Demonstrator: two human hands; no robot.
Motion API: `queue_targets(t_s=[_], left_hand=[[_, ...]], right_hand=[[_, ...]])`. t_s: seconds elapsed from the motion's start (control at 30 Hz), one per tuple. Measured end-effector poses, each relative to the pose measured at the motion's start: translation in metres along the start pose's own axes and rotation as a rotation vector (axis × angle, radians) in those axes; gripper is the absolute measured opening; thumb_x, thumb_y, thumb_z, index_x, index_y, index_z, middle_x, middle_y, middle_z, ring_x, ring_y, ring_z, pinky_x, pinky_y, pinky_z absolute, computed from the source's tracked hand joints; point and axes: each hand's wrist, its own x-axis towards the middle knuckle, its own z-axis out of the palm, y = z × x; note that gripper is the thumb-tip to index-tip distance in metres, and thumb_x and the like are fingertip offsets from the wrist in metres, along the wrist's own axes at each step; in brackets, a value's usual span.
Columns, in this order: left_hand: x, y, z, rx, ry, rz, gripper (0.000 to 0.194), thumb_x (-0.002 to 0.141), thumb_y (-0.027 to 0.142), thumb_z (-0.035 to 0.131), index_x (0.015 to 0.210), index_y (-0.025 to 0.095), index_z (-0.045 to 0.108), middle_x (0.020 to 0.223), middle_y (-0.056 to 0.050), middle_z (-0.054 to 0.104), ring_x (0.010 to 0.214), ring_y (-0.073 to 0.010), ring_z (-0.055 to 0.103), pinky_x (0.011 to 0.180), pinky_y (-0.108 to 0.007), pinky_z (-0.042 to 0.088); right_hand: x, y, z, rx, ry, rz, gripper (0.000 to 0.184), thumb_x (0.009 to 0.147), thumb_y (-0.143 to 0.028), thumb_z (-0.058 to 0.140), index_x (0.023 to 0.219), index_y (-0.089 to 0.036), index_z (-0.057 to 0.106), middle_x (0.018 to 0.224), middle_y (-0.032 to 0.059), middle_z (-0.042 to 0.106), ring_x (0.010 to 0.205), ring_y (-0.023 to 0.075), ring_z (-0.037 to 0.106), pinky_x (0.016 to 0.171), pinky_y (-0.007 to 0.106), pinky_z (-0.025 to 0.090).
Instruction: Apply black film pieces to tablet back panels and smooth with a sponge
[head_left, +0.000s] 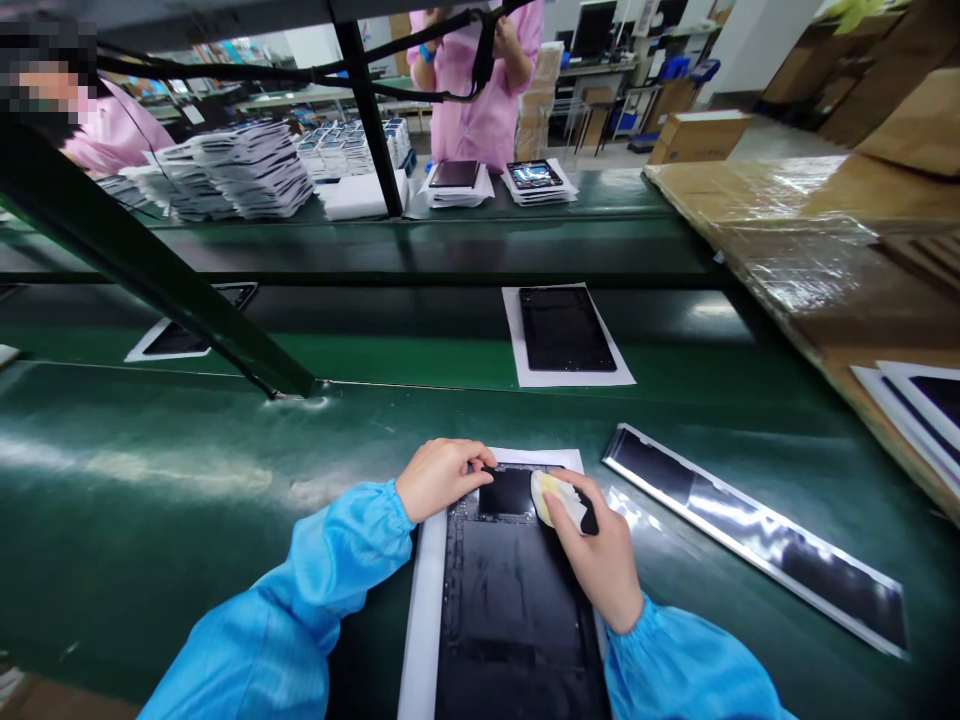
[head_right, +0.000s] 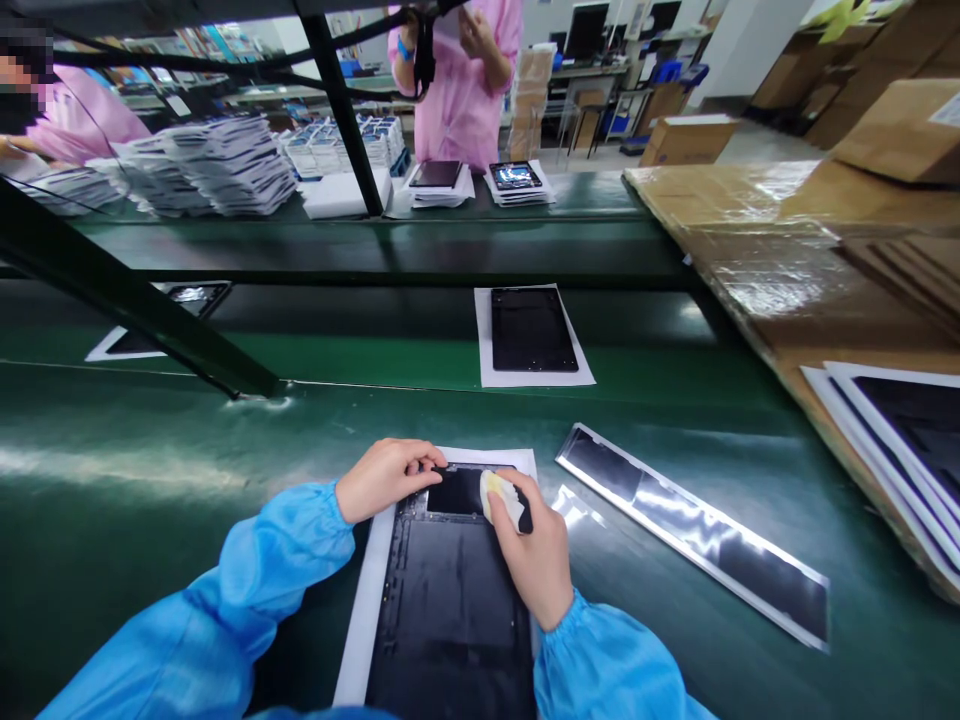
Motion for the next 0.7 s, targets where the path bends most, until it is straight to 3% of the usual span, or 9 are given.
queue_targets(t_s=[0.7], left_hand=[[0.0021, -0.0048, 0.0001, -0.205, -0.019, -0.068, 0.019, 0.079, 0.03, 0.058, 0.089, 0.021, 0.071, 0.073, 0.003, 0.068, 0.057, -0.0103, 0.055, 0.057, -0.02, 0.04]], right_hand=[[-0.0018, 0.0027, 0.001, 0.066, 0.09, 0.072, 0.026, 0.086, -0.043, 0.056, 0.1, -0.022, 0.063, 0.098, 0.005, 0.068, 0.09, 0.0245, 0.064, 0.076, 0.032, 0.053]])
